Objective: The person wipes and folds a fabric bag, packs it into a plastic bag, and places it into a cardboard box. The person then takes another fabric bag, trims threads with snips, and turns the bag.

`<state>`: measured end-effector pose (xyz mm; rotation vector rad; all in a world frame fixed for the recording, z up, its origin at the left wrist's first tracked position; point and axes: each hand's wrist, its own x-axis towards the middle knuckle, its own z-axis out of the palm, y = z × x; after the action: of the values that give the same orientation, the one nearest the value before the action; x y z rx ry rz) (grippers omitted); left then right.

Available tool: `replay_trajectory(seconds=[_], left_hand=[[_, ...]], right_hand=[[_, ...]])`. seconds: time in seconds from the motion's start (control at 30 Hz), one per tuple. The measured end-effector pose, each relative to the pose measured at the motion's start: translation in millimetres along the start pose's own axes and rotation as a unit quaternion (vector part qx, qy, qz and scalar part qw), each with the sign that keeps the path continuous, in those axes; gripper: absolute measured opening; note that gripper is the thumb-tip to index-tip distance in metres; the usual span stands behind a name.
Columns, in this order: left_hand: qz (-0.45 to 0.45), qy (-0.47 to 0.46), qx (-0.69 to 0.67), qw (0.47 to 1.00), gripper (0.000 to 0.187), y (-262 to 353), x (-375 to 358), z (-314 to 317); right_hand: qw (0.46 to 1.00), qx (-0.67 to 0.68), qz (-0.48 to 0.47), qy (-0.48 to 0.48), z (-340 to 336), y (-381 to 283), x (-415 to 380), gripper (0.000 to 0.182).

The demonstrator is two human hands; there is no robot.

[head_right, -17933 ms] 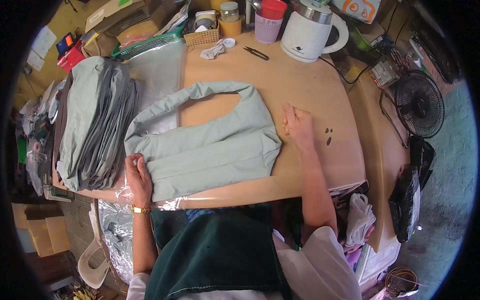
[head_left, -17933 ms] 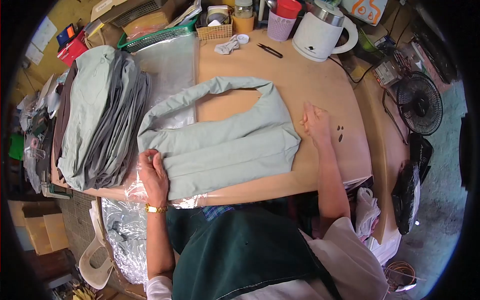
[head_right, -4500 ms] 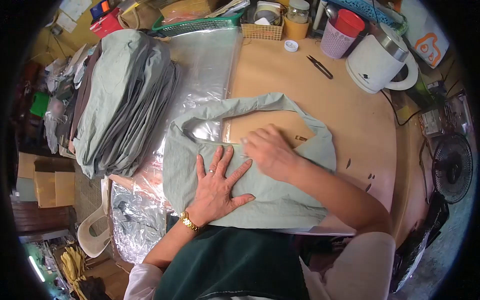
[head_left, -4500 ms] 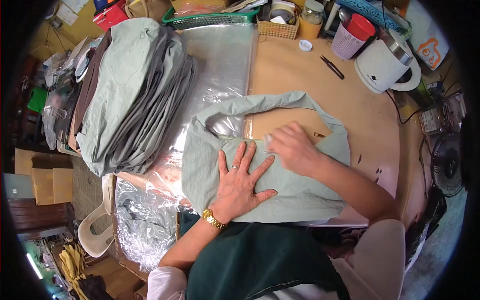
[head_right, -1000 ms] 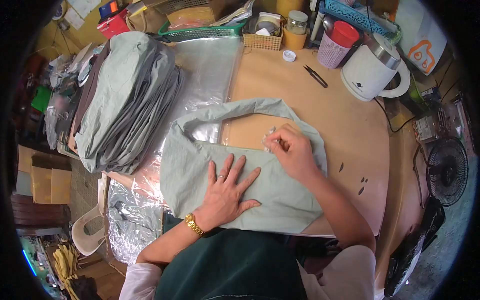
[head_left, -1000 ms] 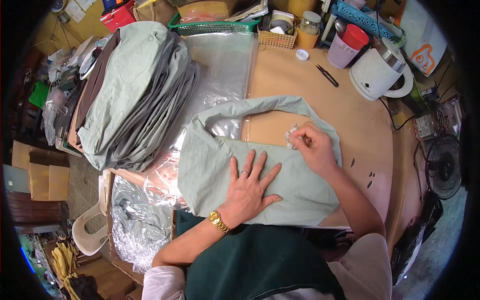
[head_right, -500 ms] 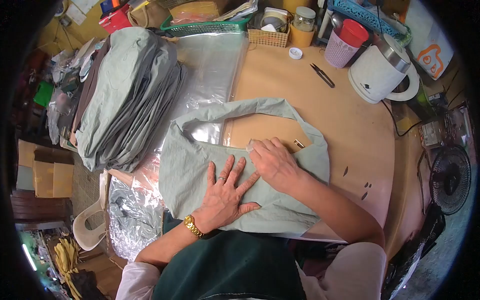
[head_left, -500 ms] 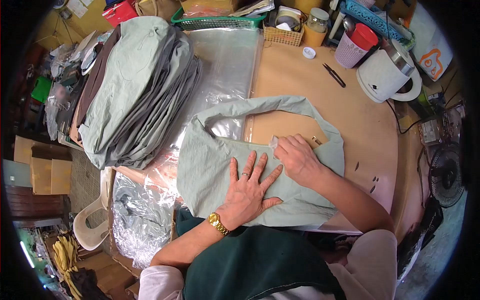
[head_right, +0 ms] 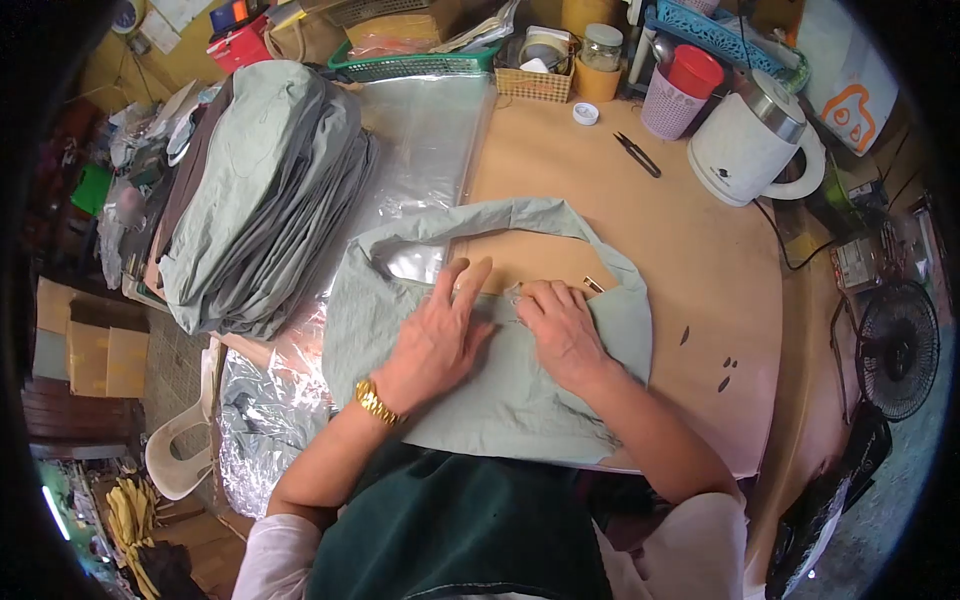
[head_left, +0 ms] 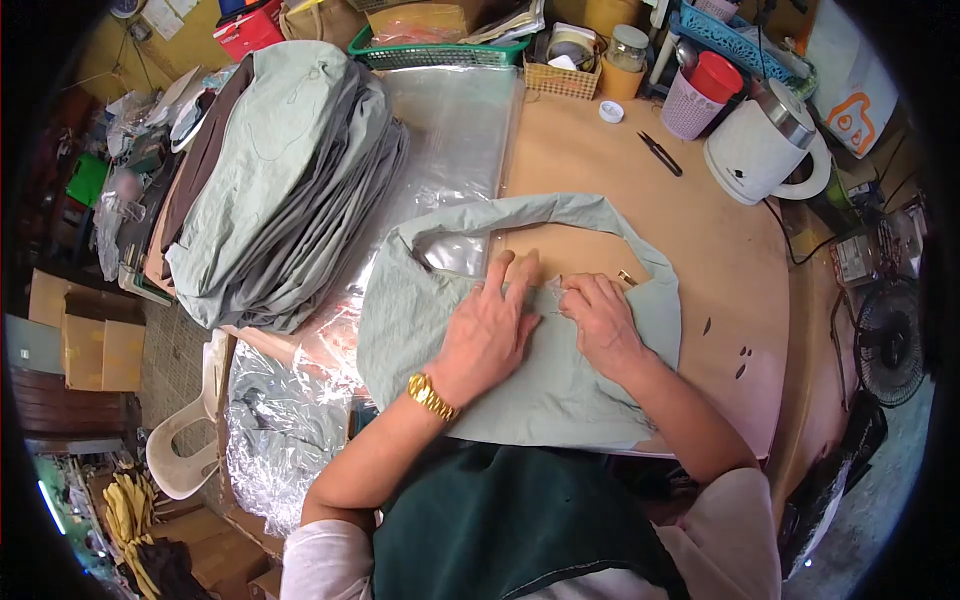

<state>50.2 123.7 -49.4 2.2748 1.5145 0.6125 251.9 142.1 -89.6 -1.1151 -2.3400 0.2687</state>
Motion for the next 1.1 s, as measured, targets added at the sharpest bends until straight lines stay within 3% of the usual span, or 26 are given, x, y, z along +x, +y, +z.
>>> replay_trajectory(seconds=[0.13,0.17,0.2,0.27,0.3,0.33,0.37,0.43,0.47,0.57,0.67,0.9,1.1], left_hand=[[-0.016,-0.061,-0.03,0.998,0.053,-3.5,4.3,-3.8],[-0.007,-0.082,-0.044,0.996,0.052,-3.1,-0.5,-7.5],[-0.007,-0.084,-0.045,0.995,0.052,-3.7,-10.5,-6.8],[0.061,-0.069,-0.02,0.996,0.051,-2.6,-38.3,-0.1],[0.109,-0.049,0.057,0.991,0.051,-1.8,-45.6,6.7],[0.105,-0.053,0.055,0.992,0.051,-3.6,-50.3,13.5],[0.098,-0.05,0.068,0.992,0.052,-6.0,-53.9,19.7],[0.091,-0.046,0.081,0.991,0.052,-6.5,-55.4,22.3],[0.074,-0.058,0.067,0.993,0.053,-5.2,-55.8,20.1],[0.064,-0.063,0.055,0.994,0.054,-4.8,-56.7,16.3],[0.07,-0.045,0.054,0.995,0.053,-7.9,-56.1,22.0],[0.052,-0.045,0.029,0.997,0.053,-7.4,-56.9,22.1],[0.064,-0.038,0.021,0.997,0.054,-6.8,-55.2,20.4]], right_hand=[[0.995,0.087,0.027,0.044,1.9,19.1,-4.3,0.009],[0.955,0.257,0.145,0.02,1.9,25.7,-5.6,0.007],[0.873,0.415,0.256,-0.005,0.6,33.1,-5.1,0.004],[0.864,0.442,0.24,-0.025,-9.4,41.6,7.8,0.004],[0.854,0.46,0.236,-0.049,-17.3,35.0,19.0,0.004],[0.843,0.479,0.234,-0.075,-19.3,26.9,26.7,0.004],[0.841,0.48,0.236,-0.079,-13.4,16.1,34.8,0.004],[0.967,0.252,0.024,-0.04,-2.4,-1.8,50.6,0.005],[0.966,0.252,0.024,-0.043,1.4,-1.2,47.9,0.005],[0.986,0.119,-0.101,-0.066,6.2,4.6,36.9,0.006],[0.983,0.101,-0.085,-0.127,-13.2,18.7,31.2,0.008],[0.983,0.099,-0.131,-0.078,14.7,-1.0,43.0,0.012],[0.983,0.079,-0.122,-0.114,0.9,6.1,39.8,0.012]])
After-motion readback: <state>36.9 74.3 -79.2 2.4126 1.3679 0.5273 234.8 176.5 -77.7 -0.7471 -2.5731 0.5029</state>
